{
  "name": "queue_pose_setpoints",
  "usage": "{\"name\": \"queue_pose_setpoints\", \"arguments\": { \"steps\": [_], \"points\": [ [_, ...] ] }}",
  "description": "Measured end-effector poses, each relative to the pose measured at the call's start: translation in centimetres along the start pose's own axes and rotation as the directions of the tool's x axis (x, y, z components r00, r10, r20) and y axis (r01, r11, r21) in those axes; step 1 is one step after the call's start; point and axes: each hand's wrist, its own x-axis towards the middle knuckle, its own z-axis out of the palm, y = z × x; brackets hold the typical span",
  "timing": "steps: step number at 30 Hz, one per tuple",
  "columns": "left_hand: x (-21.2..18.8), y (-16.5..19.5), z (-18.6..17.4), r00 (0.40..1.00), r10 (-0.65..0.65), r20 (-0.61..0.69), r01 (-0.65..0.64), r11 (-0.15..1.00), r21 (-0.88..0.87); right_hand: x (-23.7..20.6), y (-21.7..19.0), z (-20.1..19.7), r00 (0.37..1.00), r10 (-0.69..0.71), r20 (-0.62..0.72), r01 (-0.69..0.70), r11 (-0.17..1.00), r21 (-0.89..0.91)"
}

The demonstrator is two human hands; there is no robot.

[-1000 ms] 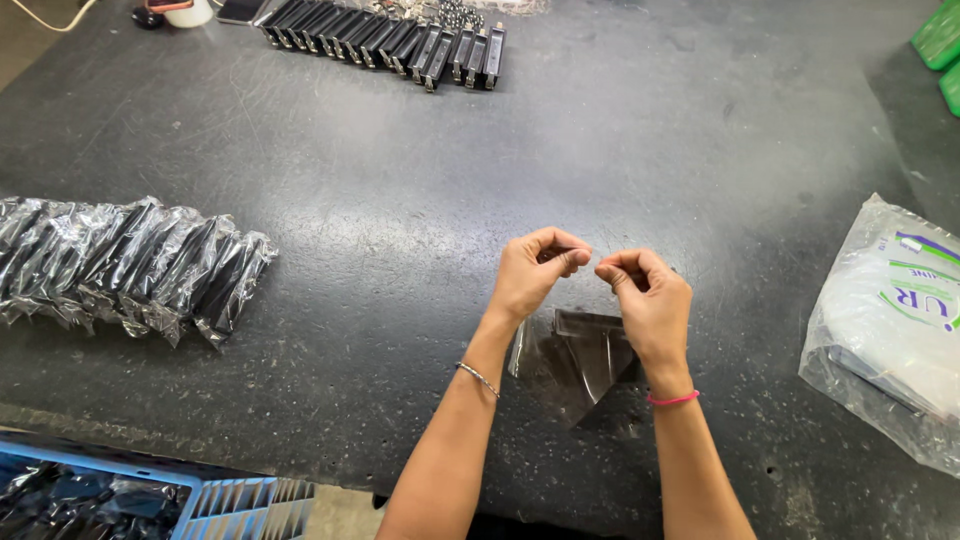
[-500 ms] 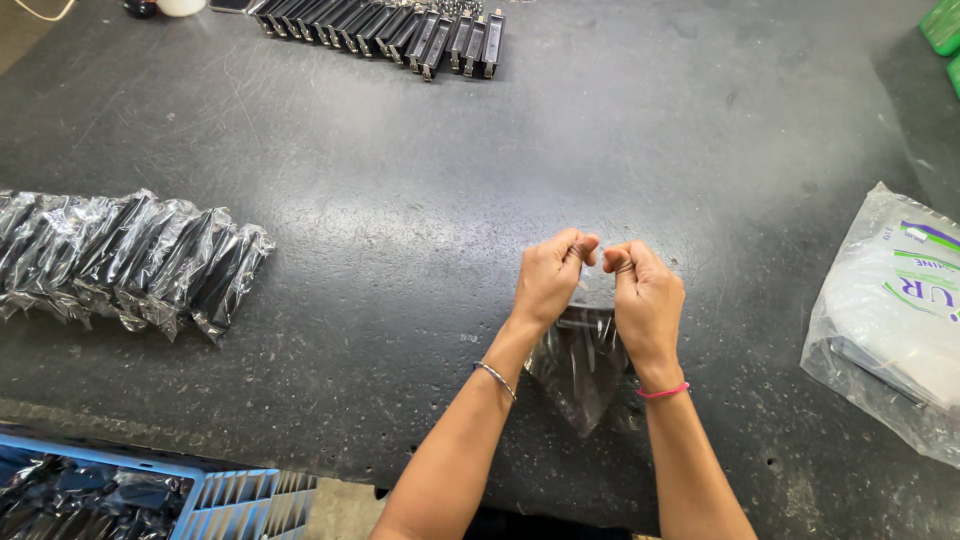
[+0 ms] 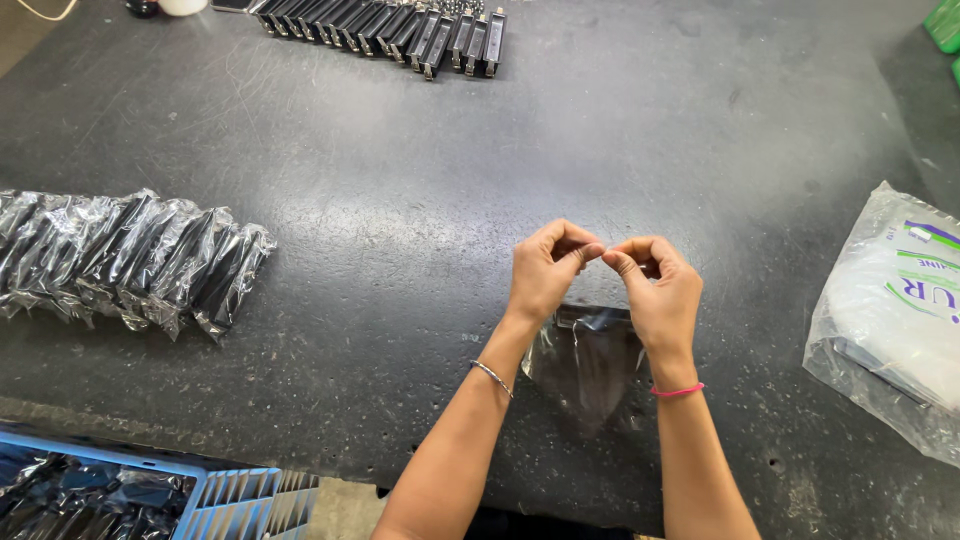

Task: The person places small black rectangular components into clear plastic bags one by one, seals each bag, and sets it aside. The process is repeated for multiple components on a dark workbench.

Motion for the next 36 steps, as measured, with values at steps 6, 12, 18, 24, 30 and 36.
{"name": "queue_pose_setpoints", "arguments": {
  "steps": [6,12,18,24,30,36],
  "points": [
    [-0.3,-0.1,0.5,0.999,0.042,0.007,-0.042,0.996,0.084,-0.2,1.0,0.6,0.995,-0.093,-0.018,0.093,0.996,-0.013],
    [-0.6,-0.4,0.8,0.994,0.11,0.011,-0.111,0.976,0.189,-0.4,1.9,0.8,0.982,-0.188,-0.023,0.184,0.977,-0.105],
    [-0.9,-0.8,1.5,0.995,0.098,-0.033,-0.086,0.961,0.261,-0.7,1.9,1.5,0.999,-0.038,-0.035,0.033,0.989,-0.142],
    [-0.2,-0.2,0.4,0.998,-0.06,0.027,0.061,0.998,-0.014,-0.2,1.4,0.7,1.0,-0.001,-0.017,0.002,0.996,0.086],
    [0.5,-0.9,0.0,0.97,-0.164,0.181,0.218,0.916,-0.336,0.7,3.0,0.6,0.986,0.132,0.104,-0.164,0.898,0.408],
    [1.0,-1.9,-0.7,0.96,-0.199,0.195,0.26,0.893,-0.367,1.2,4.9,0.1,0.941,0.155,0.301,-0.295,0.811,0.505]
  ]
}}
